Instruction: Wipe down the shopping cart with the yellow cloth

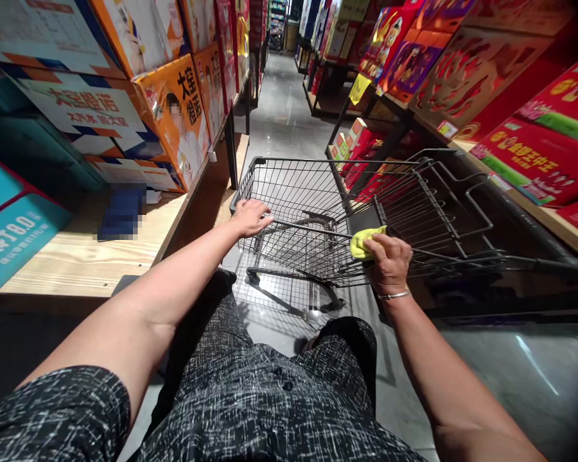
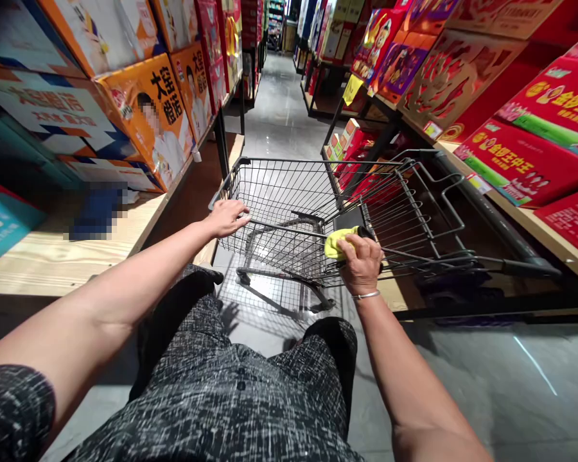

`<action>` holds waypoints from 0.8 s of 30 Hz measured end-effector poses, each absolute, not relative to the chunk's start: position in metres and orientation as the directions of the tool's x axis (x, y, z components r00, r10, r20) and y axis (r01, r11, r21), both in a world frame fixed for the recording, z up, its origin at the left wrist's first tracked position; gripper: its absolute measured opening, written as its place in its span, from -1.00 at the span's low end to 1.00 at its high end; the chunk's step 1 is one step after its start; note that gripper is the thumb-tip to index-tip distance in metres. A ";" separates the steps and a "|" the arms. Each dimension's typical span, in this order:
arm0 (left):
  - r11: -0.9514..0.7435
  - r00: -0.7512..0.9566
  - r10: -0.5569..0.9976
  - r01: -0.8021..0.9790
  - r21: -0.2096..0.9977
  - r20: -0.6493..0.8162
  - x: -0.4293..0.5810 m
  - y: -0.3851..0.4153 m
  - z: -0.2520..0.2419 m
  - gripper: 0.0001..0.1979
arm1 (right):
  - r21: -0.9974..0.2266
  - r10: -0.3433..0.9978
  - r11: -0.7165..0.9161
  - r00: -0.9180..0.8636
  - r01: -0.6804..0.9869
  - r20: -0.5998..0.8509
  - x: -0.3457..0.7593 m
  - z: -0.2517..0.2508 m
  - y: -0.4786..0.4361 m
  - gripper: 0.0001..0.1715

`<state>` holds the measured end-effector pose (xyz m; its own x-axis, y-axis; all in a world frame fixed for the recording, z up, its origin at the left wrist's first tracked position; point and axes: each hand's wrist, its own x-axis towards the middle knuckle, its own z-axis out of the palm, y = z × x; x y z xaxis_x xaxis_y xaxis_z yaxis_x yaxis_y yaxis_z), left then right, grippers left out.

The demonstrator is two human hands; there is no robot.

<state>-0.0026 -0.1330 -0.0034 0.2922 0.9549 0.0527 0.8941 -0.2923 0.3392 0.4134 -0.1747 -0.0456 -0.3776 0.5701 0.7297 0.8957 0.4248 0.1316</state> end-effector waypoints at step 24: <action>-0.231 0.334 0.929 0.860 0.456 -0.160 0.008 -0.106 -0.006 -0.17 | 0.074 0.706 0.677 -0.674 0.732 0.215 0.296 -0.127 -0.171 -0.60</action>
<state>0.0081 -0.1057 -0.0057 0.3340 0.9288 -0.1603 0.8598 -0.2305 0.4557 0.2957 -0.1713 -0.1273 -0.6745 0.7064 0.2147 0.7324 0.6768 0.0739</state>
